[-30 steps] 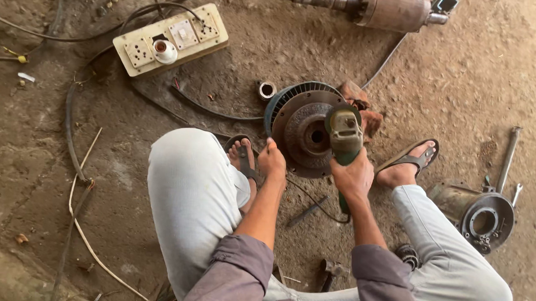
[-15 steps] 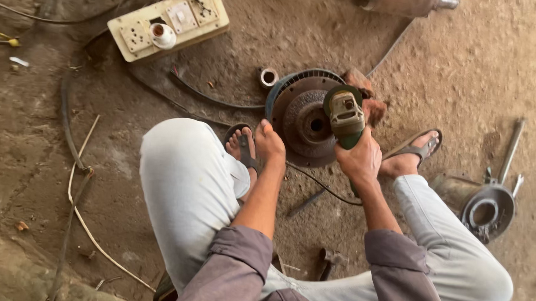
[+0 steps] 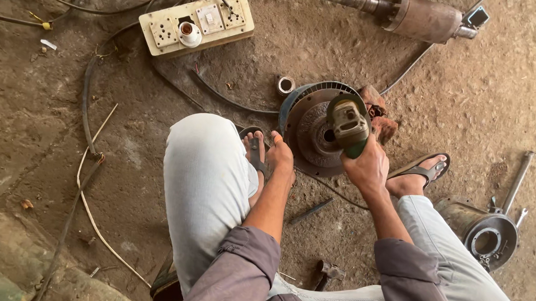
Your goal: The person sits on the ground and uses an angle grinder to clean rust and debris from a circular metal part. They hold the part steady with one hand while operating the grinder with the other, rotating the part to access different areas.
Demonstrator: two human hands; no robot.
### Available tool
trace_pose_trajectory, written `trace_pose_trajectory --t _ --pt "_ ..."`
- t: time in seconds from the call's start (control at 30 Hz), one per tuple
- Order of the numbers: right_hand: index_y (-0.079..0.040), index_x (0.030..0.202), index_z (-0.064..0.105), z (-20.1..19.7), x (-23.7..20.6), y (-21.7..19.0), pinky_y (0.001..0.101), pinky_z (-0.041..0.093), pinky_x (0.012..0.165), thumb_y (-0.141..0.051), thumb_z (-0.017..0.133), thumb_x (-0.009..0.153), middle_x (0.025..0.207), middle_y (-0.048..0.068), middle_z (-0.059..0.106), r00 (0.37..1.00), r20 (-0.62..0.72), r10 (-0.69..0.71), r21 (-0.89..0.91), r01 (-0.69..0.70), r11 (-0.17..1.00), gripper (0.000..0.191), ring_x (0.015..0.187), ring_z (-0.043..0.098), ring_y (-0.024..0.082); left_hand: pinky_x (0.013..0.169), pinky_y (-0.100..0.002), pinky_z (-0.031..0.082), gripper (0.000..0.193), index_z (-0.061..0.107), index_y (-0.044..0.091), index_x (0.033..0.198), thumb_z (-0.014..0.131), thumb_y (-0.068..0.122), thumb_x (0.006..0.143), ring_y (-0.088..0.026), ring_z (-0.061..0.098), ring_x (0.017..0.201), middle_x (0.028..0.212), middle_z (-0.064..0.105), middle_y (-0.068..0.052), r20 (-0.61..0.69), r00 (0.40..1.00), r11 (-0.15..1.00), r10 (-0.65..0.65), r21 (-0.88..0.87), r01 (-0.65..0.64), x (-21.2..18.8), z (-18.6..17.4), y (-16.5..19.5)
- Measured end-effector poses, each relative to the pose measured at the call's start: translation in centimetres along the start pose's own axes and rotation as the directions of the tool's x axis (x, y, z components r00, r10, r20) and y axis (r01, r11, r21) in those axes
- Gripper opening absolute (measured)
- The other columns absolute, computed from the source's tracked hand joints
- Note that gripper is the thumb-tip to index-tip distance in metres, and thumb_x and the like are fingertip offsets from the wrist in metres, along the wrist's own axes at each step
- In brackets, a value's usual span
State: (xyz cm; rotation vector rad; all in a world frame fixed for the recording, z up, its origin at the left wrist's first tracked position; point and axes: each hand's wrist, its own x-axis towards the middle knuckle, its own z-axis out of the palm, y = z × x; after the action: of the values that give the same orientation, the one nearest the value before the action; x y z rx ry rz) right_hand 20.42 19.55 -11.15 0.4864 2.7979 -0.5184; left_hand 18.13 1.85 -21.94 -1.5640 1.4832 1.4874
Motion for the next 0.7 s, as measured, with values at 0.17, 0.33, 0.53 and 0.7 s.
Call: trace_pose_trajectory --t 0.17,0.33,0.53,0.7 --pt "0.000 0.110 0.054 -0.2 -1.1 0.0 0.0448 0.057 0.076 -0.016 0.079 0.076 0.101 0.020 0.069 0.980 0.193 -0.043 -0.057 0.055 0.997 0.045 0.084 0.071 0.034 0.095 -0.051 0.054 0.090 0.073 -0.012 0.111 0.036 0.069 0.095 -0.044 0.072 0.109 0.116 0.076 -0.028 0.032 0.999 0.999 -0.020 -0.050 0.022 1.2 0.6 -0.6" --pt "-0.001 0.111 0.056 -0.3 -0.6 -0.4 0.0476 0.056 0.078 -0.018 0.082 0.076 0.101 0.021 0.070 0.999 0.039 -0.038 -0.012 0.038 0.999 0.047 0.089 0.070 0.036 0.096 -0.050 0.049 0.090 0.071 -0.009 0.111 0.033 0.072 0.099 -0.043 0.064 0.108 0.114 0.068 -0.026 -0.022 0.998 0.997 0.052 0.054 -0.050 1.4 0.6 -0.3" --pt "0.001 0.117 0.054 0.3 -1.4 -0.1 0.0441 0.058 0.075 -0.017 0.080 0.074 0.101 0.020 0.069 0.992 0.114 -0.052 -0.009 0.053 0.999 0.054 0.084 0.071 0.033 0.097 -0.049 0.047 0.091 0.072 -0.010 0.105 0.028 0.069 0.099 -0.039 0.067 0.105 0.107 0.074 -0.022 0.057 0.995 0.996 0.087 0.006 -0.088 -0.4 0.1 2.2" --pt "-0.001 0.112 0.055 0.8 -2.5 0.8 0.0443 0.057 0.075 -0.020 0.078 0.074 0.100 0.018 0.069 0.995 0.100 -0.023 0.035 0.019 0.999 0.049 0.083 0.071 0.031 0.102 -0.048 0.045 0.081 0.066 -0.004 0.121 0.030 0.065 0.099 -0.039 0.064 0.113 0.120 0.069 -0.022 0.094 0.978 0.981 0.184 -0.087 -0.176 0.2 0.0 2.5"
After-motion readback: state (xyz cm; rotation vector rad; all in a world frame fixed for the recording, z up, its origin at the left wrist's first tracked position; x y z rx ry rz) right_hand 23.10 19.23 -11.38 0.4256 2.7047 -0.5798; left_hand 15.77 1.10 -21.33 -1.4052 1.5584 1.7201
